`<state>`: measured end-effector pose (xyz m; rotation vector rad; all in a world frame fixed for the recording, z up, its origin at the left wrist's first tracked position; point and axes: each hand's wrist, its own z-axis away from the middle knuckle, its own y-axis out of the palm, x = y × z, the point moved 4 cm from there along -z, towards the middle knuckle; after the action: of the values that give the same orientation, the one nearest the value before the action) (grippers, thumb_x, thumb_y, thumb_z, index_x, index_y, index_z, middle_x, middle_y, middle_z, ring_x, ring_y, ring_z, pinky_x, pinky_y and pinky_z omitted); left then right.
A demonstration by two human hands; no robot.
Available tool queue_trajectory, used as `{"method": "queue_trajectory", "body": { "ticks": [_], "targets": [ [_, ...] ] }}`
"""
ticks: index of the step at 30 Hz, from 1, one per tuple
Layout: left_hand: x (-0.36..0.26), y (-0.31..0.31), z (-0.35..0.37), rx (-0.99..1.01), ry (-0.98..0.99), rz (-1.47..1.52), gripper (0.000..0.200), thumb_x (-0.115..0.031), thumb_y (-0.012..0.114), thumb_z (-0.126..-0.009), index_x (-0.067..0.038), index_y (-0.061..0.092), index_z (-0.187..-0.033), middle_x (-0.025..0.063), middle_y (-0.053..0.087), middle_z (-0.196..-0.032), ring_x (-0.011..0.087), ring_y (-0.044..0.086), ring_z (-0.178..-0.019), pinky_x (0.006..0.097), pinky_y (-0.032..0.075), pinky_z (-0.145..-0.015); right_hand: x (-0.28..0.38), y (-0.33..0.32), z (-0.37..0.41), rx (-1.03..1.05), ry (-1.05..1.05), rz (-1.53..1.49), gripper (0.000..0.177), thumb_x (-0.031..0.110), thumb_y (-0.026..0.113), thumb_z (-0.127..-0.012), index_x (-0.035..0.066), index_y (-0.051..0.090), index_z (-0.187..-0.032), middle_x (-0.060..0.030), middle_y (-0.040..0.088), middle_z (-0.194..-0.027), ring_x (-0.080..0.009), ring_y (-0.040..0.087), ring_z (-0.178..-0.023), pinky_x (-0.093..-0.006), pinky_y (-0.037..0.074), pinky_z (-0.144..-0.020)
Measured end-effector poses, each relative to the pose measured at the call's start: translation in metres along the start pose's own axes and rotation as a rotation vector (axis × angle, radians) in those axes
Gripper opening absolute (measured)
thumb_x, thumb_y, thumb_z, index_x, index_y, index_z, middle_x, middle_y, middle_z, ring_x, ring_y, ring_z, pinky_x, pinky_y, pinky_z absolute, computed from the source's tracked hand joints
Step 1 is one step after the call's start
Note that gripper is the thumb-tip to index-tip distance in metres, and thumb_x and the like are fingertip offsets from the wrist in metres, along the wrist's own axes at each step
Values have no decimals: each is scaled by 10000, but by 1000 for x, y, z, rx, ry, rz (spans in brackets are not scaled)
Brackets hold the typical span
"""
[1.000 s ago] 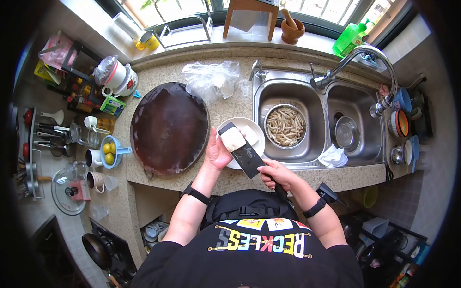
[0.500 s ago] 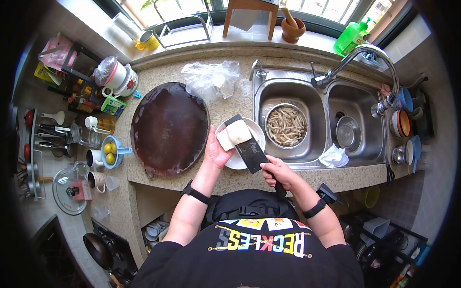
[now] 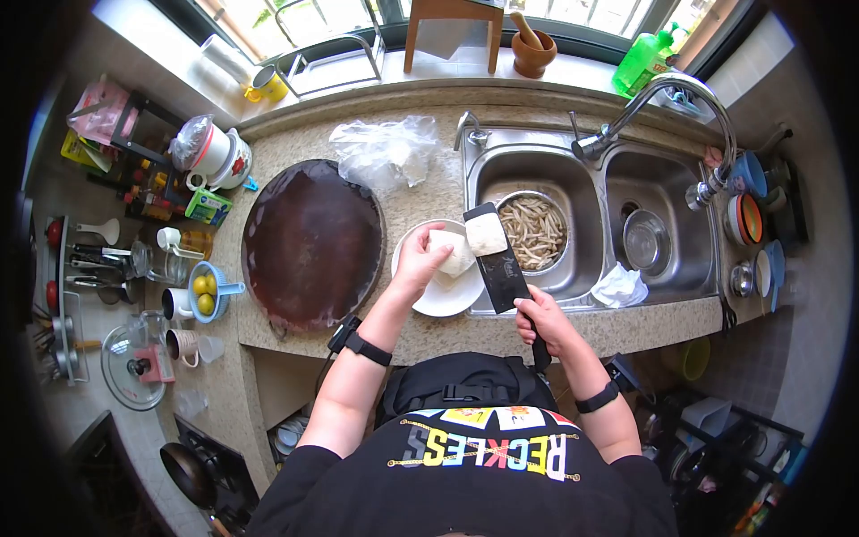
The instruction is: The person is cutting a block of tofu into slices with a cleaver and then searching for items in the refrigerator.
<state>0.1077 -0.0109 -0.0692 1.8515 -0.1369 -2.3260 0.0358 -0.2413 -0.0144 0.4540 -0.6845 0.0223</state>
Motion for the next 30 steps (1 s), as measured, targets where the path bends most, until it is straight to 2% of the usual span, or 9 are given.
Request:
{"method": "queue_trajectory", "body": {
  "ticks": [11,15,21,23,24,25,27,28,30],
  "targets": [
    [-32,12,6,-107,311,-790,442,-64,708,-690,3,611,-1116,138,647,-1026,196,633,-913,299,490,-823,-2,-5,6,-18,-28,31,111,124,485,-909,101,458,-1014,12,396,-540,-73,351,-376,-220,314,-360],
    [-25,0,4,-132,354,-689,395,-70,699,-720,-1,618,-1101,146,645,-1022,201,636,-901,298,500,-810,-1,-3,7,-21,-35,67,158,121,486,-906,100,468,-1062,21,394,-537,-69,352,-378,-218,311,-364],
    [-33,-11,12,-264,220,-445,326,-137,660,-818,12,605,-1102,130,616,-995,198,618,-908,290,513,-776,0,6,7,34,-27,108,153,137,481,-920,98,475,-1068,28,399,-546,-64,360,-390,-213,313,-374],
    [-49,-1,21,-286,386,-405,357,-169,642,-842,17,573,-1139,136,573,-1045,218,599,-962,303,505,-797,0,11,6,38,-50,148,138,143,482,-924,95,477,-1053,29,400,-552,-60,364,-398,-210,312,-378],
    [-53,5,25,-182,325,-475,596,-266,699,-802,-5,454,-1279,184,471,-1197,281,502,-1122,367,447,-911,0,14,5,39,-74,185,124,148,484,-927,91,480,-1038,31,402,-558,-56,368,-406,-208,312,-382],
    [-57,12,31,-183,326,-475,596,-266,699,-802,-5,454,-1279,184,471,-1197,281,502,-1122,367,447,-911,0,18,5,41,-75,185,124,148,484,-927,91,480,-1038,31,402,-558,-56,368,-406,-208,312,-382],
    [-66,33,43,-186,512,-699,894,-366,767,-710,-18,291,-1382,227,359,-1296,353,363,-1241,427,335,-1020,0,26,6,50,-80,244,102,153,487,-930,84,479,-1004,33,406,-567,-51,370,-416,-202,309,-385],
    [-68,36,45,-186,513,-699,894,-366,767,-710,-18,291,-1382,227,359,-1296,353,363,-1241,427,335,-1020,2,31,9,58,-73,254,96,157,486,-931,79,474,-987,35,406,-568,-50,371,-415,-201,310,-383],
    [-66,41,46,-157,435,-750,1129,-395,817,-613,-37,130,-1434,295,204,-1366,430,251,-1287,442,267,-1062,3,38,12,66,-64,266,97,158,485,-932,79,475,-988,35,407,-567,-50,372,-414,-202,311,-382]
  ]
}}
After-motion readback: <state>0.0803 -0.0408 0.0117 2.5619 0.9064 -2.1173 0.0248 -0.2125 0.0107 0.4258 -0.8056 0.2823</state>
